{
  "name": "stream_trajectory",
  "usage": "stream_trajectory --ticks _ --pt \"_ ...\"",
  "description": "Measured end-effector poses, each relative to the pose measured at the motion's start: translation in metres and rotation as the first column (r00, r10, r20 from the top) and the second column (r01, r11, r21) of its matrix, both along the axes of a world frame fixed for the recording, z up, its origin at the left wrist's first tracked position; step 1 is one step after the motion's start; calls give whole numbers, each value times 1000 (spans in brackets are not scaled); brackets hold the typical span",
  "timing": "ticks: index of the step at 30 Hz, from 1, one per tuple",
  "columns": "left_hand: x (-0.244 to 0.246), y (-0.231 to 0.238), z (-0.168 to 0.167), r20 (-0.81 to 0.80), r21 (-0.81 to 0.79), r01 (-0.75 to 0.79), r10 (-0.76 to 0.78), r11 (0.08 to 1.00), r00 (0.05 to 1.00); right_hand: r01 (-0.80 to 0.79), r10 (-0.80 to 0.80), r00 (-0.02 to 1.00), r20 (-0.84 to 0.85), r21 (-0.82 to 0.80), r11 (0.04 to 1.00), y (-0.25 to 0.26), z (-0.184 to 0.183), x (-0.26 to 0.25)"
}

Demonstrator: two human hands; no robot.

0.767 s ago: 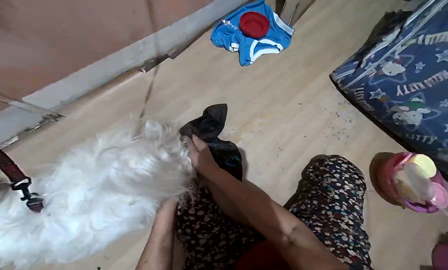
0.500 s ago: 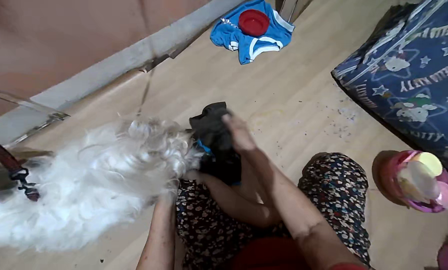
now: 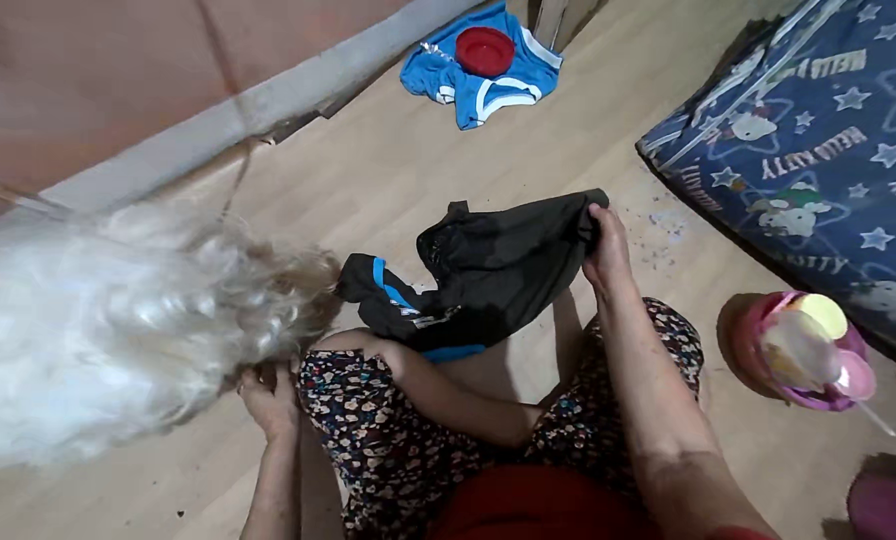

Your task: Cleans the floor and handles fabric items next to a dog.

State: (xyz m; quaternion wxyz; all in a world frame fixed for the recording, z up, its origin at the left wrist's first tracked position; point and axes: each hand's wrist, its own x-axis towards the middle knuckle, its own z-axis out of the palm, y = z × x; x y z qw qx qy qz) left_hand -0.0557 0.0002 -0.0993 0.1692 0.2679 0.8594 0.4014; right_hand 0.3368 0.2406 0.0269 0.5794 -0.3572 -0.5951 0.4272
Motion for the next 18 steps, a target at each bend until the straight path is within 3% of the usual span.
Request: stream_trajectory --ticks 2,4,8,10,11,12,13,14,15,18 --pt "-1 -19 -27 -146 -103 -26 11 994 989 120 -99 983 155 -136 983 13 -47 8" --pt "6 -29 -53 -287 -190 -37 -20 981 958 118 -53 941 335 -178 977 0 -43 -23" --pt "12 -31 -64 -378 -266 -45 -62 963 924 -247 316 712 627 -198 949 -21 -65 -99" --pt "14 -35 -66 -376 -231 19 -107 973 921 -392 495 587 641 -310 866 -20 -91 -118" --pt "15 -38 -67 -361 -157 94 -145 983 921 -385 495 592 636 -317 867 -21 -102 -122" --pt "18 -39 -66 -268 -57 161 -171 985 948 -328 435 626 647 -288 900 -25 -109 -122" --pt "23 -39 -64 -57 59 168 -165 984 985 -245 332 650 683 -225 943 -29 -115 -118" --pt "27 -40 -66 223 166 101 -137 981 965 -172 223 645 731 -146 974 -34 -123 -112" --pt "28 -40 -66 387 183 32 -102 983 916 -127 138 612 779 -75 989 -38 -132 -105" --pt "28 -33 -59 423 86 -30 -9 996 906 -101 -5 488 873 62 993 -33 -156 -91"
